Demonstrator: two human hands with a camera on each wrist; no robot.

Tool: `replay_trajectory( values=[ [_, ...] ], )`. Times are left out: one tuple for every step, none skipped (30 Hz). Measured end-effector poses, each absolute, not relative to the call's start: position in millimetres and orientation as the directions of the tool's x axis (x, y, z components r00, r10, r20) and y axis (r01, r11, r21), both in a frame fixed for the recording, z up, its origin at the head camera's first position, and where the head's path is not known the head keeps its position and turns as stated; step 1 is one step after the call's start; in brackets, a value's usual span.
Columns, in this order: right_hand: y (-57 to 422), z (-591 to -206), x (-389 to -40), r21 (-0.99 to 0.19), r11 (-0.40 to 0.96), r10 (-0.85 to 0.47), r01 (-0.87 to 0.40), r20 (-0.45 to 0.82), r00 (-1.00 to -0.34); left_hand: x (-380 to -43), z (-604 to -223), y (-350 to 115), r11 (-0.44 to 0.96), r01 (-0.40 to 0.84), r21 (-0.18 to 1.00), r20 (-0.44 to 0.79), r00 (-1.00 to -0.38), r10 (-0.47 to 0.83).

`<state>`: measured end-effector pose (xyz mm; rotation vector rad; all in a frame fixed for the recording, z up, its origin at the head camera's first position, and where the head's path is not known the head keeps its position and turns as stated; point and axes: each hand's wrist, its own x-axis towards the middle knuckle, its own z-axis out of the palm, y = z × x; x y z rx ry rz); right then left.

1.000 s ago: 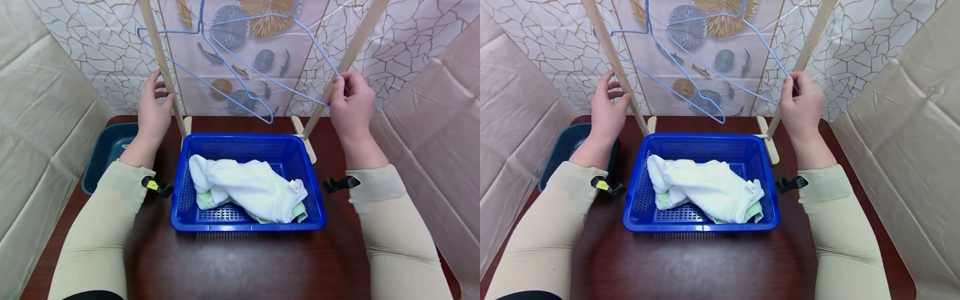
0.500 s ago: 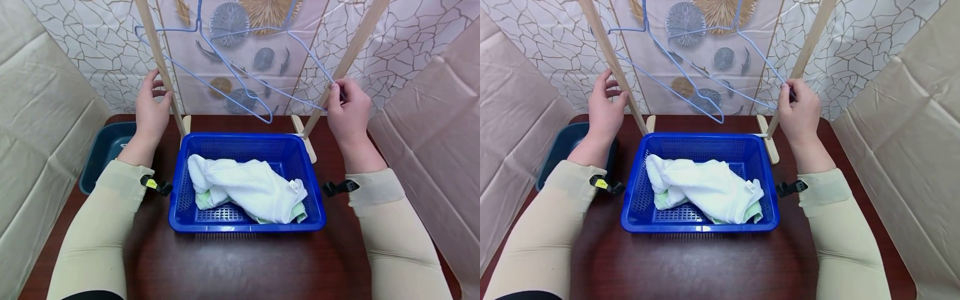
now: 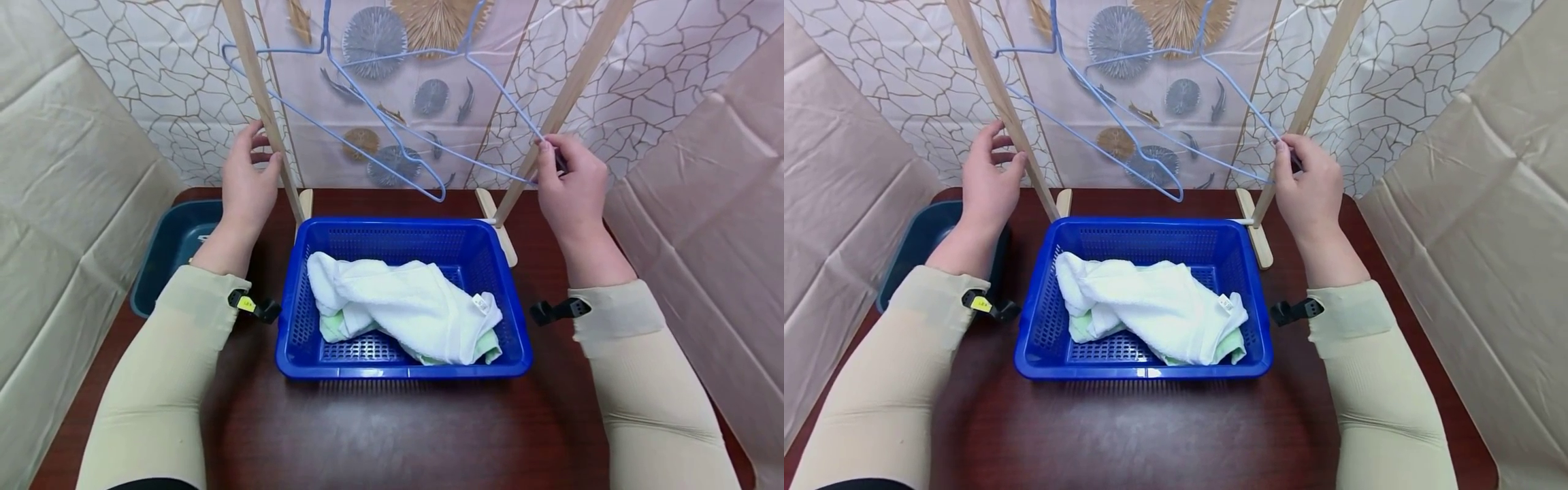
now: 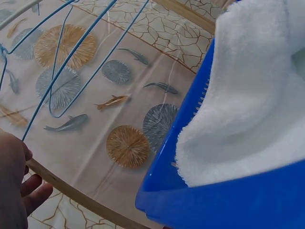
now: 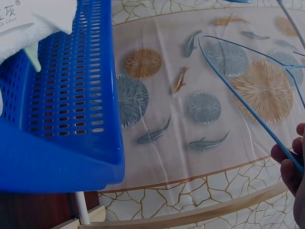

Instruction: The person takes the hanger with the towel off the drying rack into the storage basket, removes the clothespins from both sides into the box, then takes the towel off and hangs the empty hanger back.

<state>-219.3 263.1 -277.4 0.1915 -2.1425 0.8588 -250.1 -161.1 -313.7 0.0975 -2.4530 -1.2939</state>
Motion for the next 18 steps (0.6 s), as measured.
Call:
replay_trajectory(
  values=[
    [264,-278,-219,-0.514,0.759,0.145,-0.401,0.733,-0.665,-249,-315,-162,0.584,0.103,0.805,0.281,-0.933,-0.223],
    [265,-280,-219,-0.512,0.758,0.142,-0.403,0.733,-0.665,-248,-316,-162,0.588,0.100,0.803,0.276,-0.936,-0.218],
    [266,-281,-219,-0.513,0.759,0.145,-0.402,0.734,-0.663,-246,-317,-162,0.593,0.094,0.800,0.268,-0.939,-0.213],
    [267,-282,-218,-0.516,0.757,0.149,-0.400,0.733,-0.664,-244,-318,-163,0.604,0.089,0.792,0.264,-0.942,-0.207],
    [268,-283,-217,-0.520,0.755,0.152,-0.398,0.731,-0.666,-242,-320,-163,0.608,0.086,0.789,0.258,-0.945,-0.201],
    [270,-284,-217,-0.519,0.755,0.150,-0.400,0.731,-0.666,-239,-321,-164,0.615,0.079,0.785,0.250,-0.948,-0.197],
    [271,-285,-216,-0.527,0.750,0.156,-0.399,0.727,-0.668,-237,-323,-164,0.620,0.074,0.781,0.242,-0.951,-0.191],
    [272,-286,-216,-0.534,0.747,0.160,-0.397,0.723,-0.672,-234,-324,-166,0.627,0.069,0.776,0.236,-0.954,-0.188],
    [273,-287,-216,-0.544,0.741,0.168,-0.393,0.718,-0.675,-231,-326,-167,0.636,0.062,0.770,0.230,-0.956,-0.184],
    [274,-288,-216,-0.552,0.738,0.172,-0.389,0.711,-0.682,-228,-327,-168,0.646,0.056,0.761,0.224,-0.958,-0.180],
    [275,-289,-216,-0.562,0.732,0.174,-0.386,0.702,-0.691,-225,-328,-170,0.656,0.051,0.753,0.218,-0.960,-0.175],
    [276,-291,-215,-0.573,0.725,0.178,-0.382,0.691,-0.700,-222,-329,-172,0.669,0.046,0.742,0.213,-0.962,-0.170],
    [278,-292,-215,-0.593,0.712,0.186,-0.376,0.676,-0.714,-219,-329,-174,0.679,0.043,0.732,0.206,-0.965,-0.161],
    [280,-294,-214,-0.608,0.703,0.190,-0.368,0.660,-0.727,-215,-330,-176,0.691,0.042,0.721,0.201,-0.968,-0.151],
    [282,-296,-213,-0.631,0.687,0.200,-0.360,0.640,-0.742,-211,-330,-178,0.701,0.041,0.712,0.193,-0.971,-0.139],
    [284,-298,-212,-0.653,0.673,0.210,-0.348,0.620,-0.756,-208,-331,-179,0.710,0.047,0.703,0.189,-0.974,-0.123],
    [287,-300,-210,-0.673,0.658,0.220,-0.338,0.601,-0.768,-205,-332,-181,0.716,0.053,0.696,0.183,-0.977,-0.106],
    [290,-302,-209,-0.692,0.645,0.231,-0.324,0.581,-0.781,-201,-333,-183,0.723,0.060,0.688,0.178,-0.980,-0.088]
  ],
)
